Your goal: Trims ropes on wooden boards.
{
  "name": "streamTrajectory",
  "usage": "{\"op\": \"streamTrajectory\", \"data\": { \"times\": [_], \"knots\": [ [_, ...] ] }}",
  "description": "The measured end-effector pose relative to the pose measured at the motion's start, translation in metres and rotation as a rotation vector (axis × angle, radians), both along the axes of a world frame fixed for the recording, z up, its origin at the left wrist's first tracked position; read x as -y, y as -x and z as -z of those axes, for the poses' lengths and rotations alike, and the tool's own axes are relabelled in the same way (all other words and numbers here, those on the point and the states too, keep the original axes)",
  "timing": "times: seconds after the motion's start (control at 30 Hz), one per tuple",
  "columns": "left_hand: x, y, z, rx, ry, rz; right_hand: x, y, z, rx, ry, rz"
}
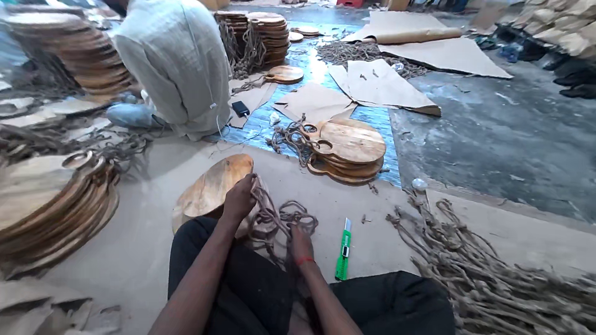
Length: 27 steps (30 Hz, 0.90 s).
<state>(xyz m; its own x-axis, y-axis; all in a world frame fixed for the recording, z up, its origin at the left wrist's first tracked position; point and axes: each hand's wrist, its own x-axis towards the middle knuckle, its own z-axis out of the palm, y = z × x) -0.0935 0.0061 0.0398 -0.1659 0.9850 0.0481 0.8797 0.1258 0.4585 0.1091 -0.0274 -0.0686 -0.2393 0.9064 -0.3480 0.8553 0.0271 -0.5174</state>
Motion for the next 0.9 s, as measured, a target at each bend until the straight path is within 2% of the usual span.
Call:
{"op": "streamTrajectory", "data": {
  "times": [0.13,0.2,0.27,0.4,0.53,0.6,0.67,0.77,0.83,0.9],
  "knots": [
    [-0.014,0.010,0.025,0.093,0.322,0.019,0.020,-0.084,-0.001,-0.174,-0.253,0.036],
    [-0.020,0.012,0.045,0.099,0.439,0.026,0.027,-0.125,-0.012,-0.184,-0.287,0.045],
    [-0.025,0.012,0.044,0.118,0.466,-0.018,0.035,-0.153,-0.020,-0.171,-0.256,0.071],
    [-0.021,0.011,0.049,0.103,0.517,-0.109,0.051,-0.168,-0.026,-0.411,-0.135,0.194],
    [-0.022,0.010,0.051,0.056,0.556,-0.126,0.048,-0.163,-0.029,-0.745,-0.139,0.332],
    [-0.021,0.006,0.046,0.047,0.521,-0.017,0.048,-0.165,-0.024,-0.752,-0.142,0.380],
    [-0.015,-0.005,0.035,0.061,0.383,0.139,0.049,-0.164,-0.019,-0.637,-0.118,0.387],
    [-0.004,-0.044,0.041,0.238,0.206,0.485,0.054,-0.157,-0.016,-0.501,-0.137,0.316],
    [0.009,-0.082,0.054,0.339,0.245,0.699,0.054,-0.147,-0.015,-0.473,-0.195,0.264],
    [0.024,-0.113,0.063,0.353,0.330,0.903,0.059,-0.137,-0.014,-0.463,-0.285,0.205]
  ]
}}
